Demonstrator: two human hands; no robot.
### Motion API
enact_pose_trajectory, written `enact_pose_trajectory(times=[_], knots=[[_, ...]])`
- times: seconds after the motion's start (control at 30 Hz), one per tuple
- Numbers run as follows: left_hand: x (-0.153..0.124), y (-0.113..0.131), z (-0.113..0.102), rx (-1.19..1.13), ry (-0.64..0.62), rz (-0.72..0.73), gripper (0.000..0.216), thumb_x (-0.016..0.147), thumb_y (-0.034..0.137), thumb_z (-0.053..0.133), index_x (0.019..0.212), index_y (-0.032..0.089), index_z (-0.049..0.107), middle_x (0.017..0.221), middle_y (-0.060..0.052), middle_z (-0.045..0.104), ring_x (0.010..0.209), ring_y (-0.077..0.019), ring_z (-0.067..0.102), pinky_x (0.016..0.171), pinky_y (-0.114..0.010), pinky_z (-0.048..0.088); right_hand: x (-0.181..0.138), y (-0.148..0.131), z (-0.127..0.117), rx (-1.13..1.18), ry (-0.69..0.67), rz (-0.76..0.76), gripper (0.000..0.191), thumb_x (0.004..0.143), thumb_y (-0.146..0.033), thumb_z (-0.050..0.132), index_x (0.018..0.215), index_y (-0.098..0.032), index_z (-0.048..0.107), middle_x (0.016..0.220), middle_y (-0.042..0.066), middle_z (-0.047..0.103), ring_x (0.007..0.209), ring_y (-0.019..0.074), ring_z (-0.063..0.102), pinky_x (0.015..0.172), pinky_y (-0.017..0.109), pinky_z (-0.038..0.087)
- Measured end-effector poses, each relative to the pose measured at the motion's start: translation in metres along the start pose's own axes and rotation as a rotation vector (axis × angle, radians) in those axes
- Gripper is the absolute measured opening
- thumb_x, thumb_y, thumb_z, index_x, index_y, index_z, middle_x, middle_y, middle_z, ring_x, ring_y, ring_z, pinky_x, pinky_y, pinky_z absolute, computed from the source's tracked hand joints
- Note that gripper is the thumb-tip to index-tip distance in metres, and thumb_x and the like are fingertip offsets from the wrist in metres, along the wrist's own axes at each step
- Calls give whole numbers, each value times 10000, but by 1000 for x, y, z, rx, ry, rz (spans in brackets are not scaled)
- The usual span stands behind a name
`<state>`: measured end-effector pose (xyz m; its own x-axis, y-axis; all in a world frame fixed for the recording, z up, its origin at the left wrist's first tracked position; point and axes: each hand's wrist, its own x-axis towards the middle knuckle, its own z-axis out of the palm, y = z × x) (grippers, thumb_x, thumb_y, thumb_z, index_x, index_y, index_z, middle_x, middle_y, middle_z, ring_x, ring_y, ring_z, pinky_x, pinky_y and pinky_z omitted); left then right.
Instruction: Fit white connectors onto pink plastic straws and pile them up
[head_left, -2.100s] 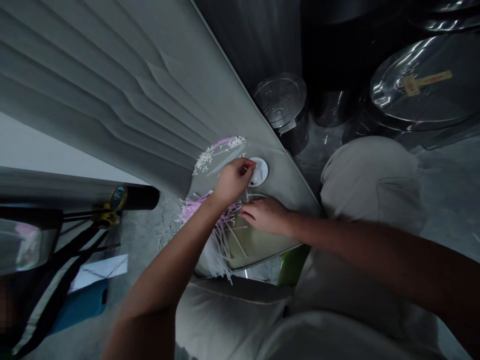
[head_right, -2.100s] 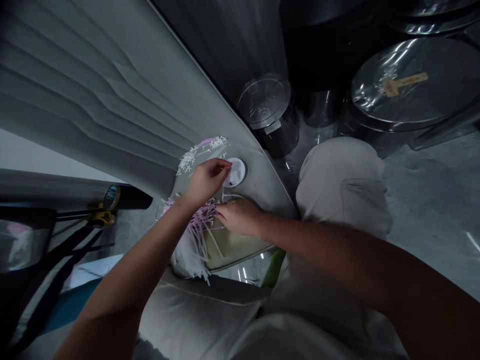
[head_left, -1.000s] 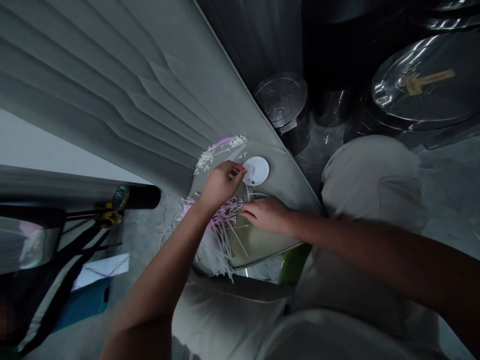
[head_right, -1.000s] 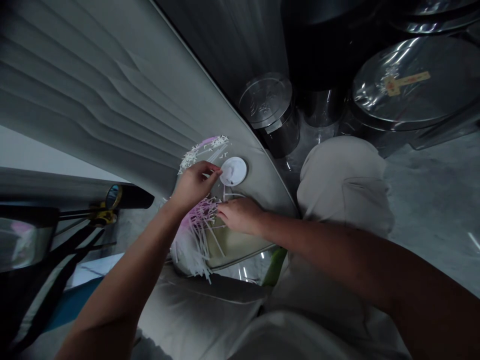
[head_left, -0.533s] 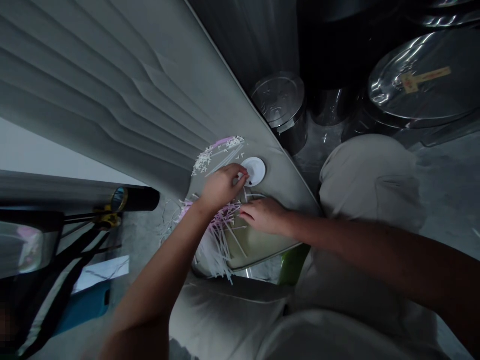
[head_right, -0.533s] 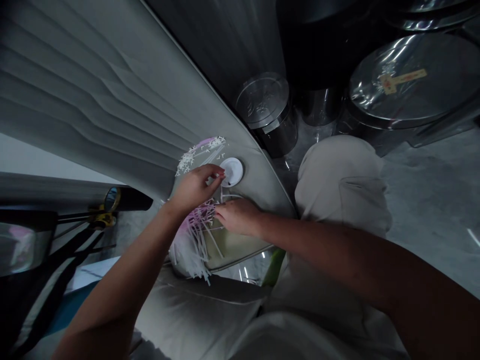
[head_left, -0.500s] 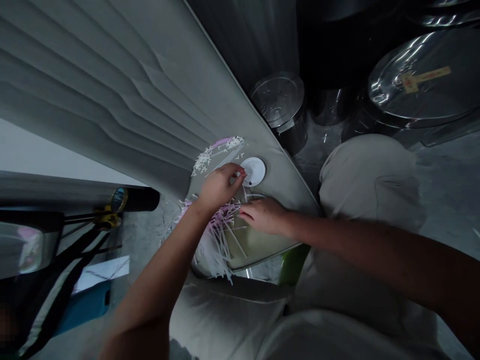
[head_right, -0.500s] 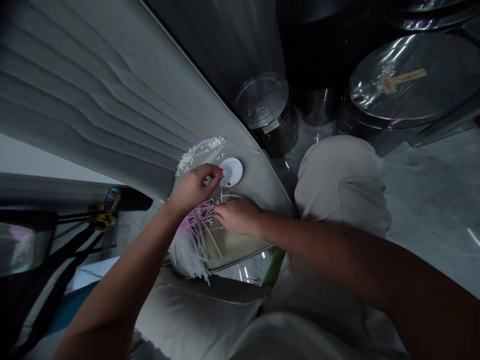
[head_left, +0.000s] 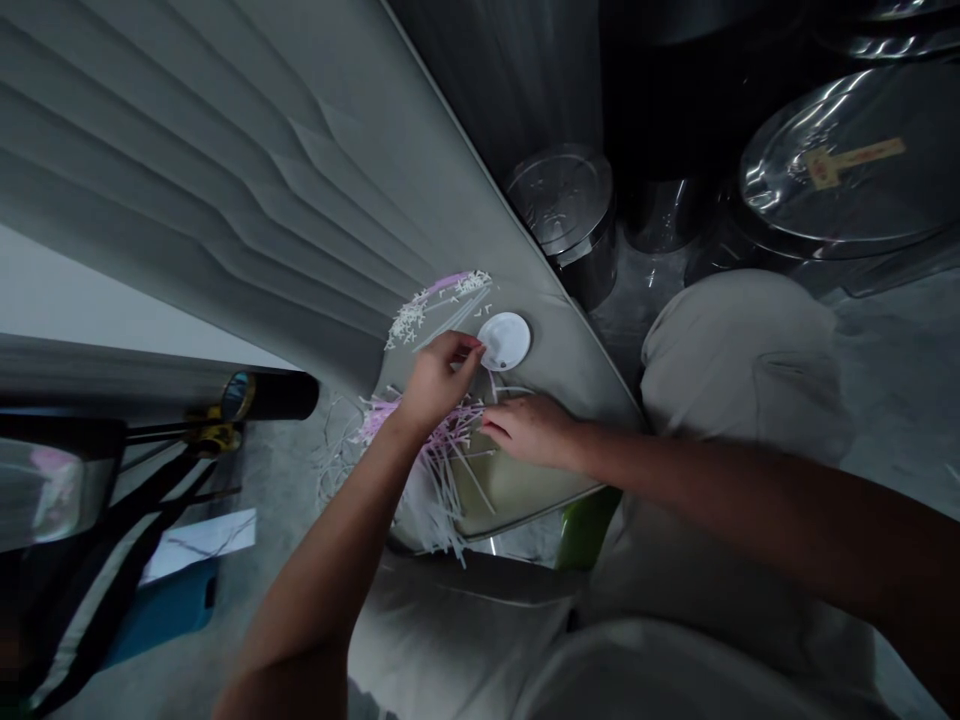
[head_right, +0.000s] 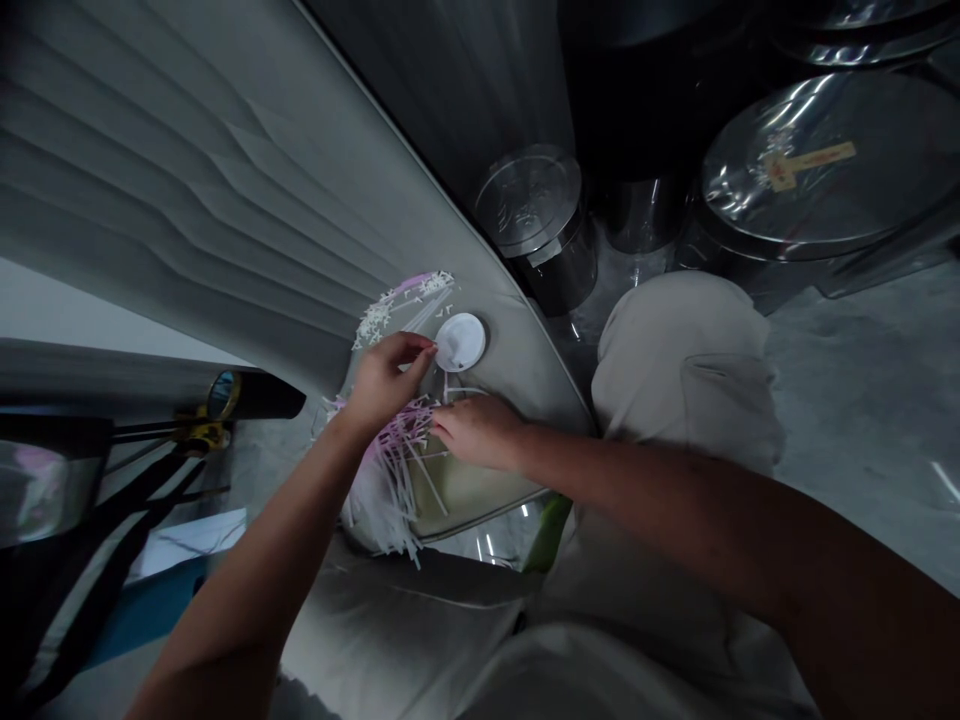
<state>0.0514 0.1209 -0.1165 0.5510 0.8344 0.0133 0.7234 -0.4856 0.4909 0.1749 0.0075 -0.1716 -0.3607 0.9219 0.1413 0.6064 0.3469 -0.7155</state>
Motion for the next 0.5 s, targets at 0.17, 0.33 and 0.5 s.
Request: enact_pose_trajectory(times=[0.17,0.33,0.5], knots=[[0,0,8,-72,40,-53,214,870,355,569,931,167,650,913,-47,699,801,-129,645,781,-255,523,0,0,-1,-6,10,0,233,967,-293,479,922,-156,663,908,67,737,787,163,646,646,285,336],[3,2,13,-117,44,-98,244,864,389,569,946,171,644,918,-45,704,797,-136,644,777,-270,523,1,0,-1,1,7,7,235,967,-301,482,916,-159,662,896,60,737,778,159,646,638,286,326],[5,5,10,-61,62,-85,220,861,361,573,919,166,656,886,-42,706,761,-128,634,750,-255,514,1,1,1,3,19,-3,244,968,-310,478,901,-159,658,884,55,736,770,158,648,624,287,314]])
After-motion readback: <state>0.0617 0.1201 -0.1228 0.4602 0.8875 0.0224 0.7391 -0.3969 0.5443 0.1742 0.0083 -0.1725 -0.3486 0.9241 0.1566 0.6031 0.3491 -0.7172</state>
